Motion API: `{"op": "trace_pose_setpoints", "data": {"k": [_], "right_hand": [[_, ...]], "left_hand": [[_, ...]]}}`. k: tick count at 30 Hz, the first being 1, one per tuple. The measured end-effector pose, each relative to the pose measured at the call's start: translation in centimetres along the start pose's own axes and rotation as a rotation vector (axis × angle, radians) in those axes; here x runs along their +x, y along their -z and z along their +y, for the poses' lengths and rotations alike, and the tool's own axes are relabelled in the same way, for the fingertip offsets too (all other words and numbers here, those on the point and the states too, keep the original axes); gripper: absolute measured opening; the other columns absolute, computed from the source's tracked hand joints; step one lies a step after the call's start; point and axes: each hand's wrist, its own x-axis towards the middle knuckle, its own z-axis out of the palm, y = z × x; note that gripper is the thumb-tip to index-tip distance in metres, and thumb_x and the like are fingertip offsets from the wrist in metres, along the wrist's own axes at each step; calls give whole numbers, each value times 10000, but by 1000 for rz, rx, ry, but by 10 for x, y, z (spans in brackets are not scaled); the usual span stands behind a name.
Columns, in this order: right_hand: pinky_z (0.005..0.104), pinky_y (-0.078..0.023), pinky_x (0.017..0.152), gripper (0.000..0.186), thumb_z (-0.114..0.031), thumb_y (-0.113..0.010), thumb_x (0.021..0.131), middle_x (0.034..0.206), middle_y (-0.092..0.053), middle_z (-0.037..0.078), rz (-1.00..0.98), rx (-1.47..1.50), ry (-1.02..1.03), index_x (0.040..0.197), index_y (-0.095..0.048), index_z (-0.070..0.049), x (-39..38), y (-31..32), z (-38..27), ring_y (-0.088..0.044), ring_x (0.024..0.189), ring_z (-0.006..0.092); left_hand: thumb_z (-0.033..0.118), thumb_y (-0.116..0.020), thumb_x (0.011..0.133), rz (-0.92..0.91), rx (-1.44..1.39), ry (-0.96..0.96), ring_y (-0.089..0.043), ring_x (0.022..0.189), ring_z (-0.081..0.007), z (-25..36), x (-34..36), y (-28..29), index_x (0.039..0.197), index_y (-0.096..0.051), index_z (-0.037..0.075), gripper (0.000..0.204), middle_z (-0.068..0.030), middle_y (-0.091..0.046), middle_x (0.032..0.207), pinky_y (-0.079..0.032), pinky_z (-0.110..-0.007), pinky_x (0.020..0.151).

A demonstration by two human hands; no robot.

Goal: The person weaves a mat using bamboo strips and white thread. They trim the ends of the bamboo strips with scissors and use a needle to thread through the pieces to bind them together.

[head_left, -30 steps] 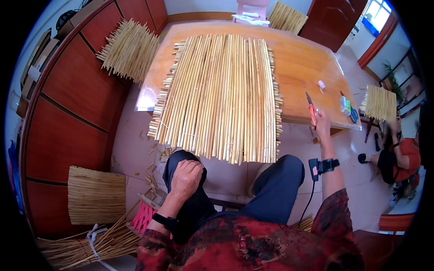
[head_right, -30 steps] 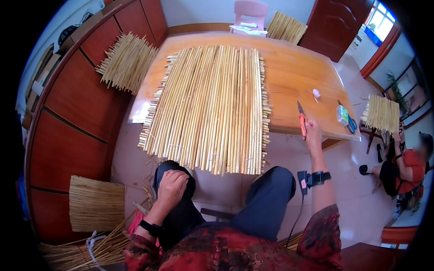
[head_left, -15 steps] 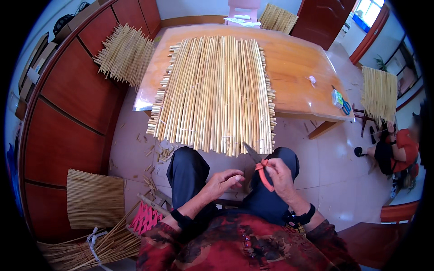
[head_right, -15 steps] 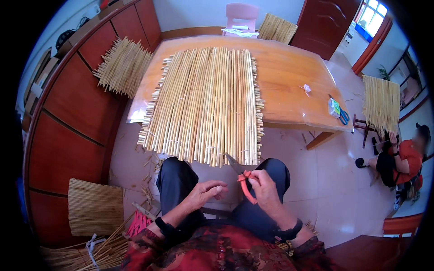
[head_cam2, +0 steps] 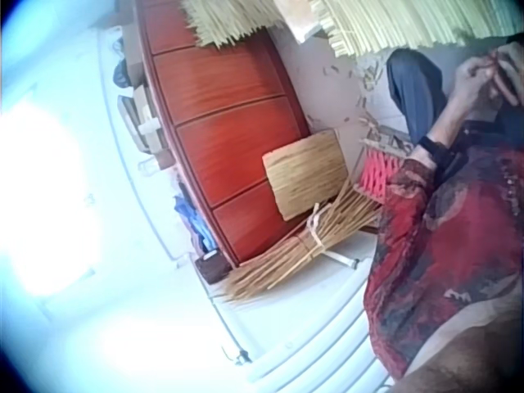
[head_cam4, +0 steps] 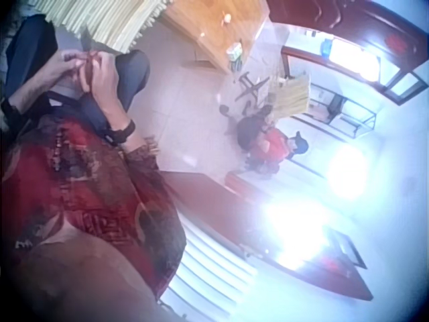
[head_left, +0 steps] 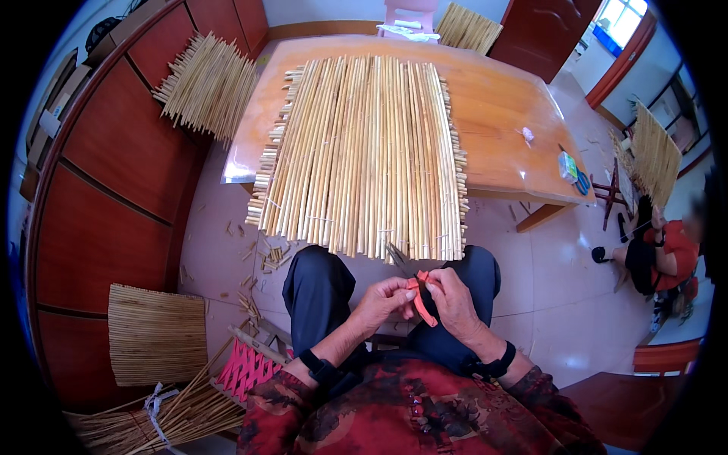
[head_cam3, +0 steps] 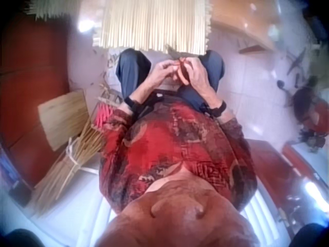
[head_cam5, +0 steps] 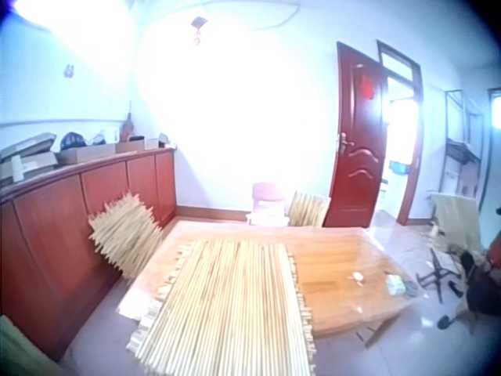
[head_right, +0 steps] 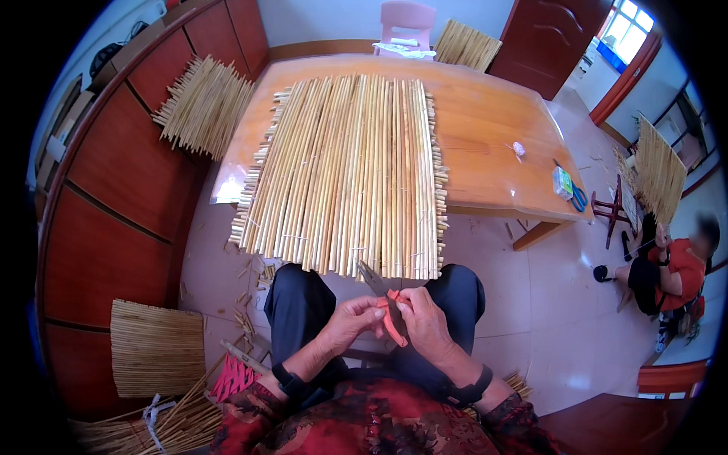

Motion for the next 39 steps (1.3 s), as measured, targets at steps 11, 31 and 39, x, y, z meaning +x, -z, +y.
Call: {"op": "trace_pose_setpoints", "data": {"k": [11, 31, 39], "right_hand": [[385, -467, 675, 178, -83, -547, 823, 899, -526, 157, -26, -53, -10, 986, -506, -25, 12, -2, -7, -565, 800, 338], [396, -448, 725, 463, -150, -693, 631, 891, -475, 145, -96, -645, 43, 1015, -465, -29, 22, -4, -37, -519, 843, 318], [356, -471, 613, 359, -153, -686, 649, 813, -491, 115, -48, -652, 89, 929, -490, -44, 26, -4, -35, -551, 738, 286]], "left_hand": [[151, -545, 885, -4, -17, -47, -587, 691, -130, 7, 4, 6, 1048, -554, -13, 232, -71, -607, 845, -489, -252, 671], [196, -547, 885, 11, 46, -92, -570, 951, -152, 16, 8, 6, 1097, -546, -43, 319, -86, -604, 990, -451, -294, 851], [263, -559, 874, 264, -153, -108, -615, 893, -227, 32, 2, 27, 1061, -481, -108, 423, -197, -579, 1026, -528, -298, 735]]}}
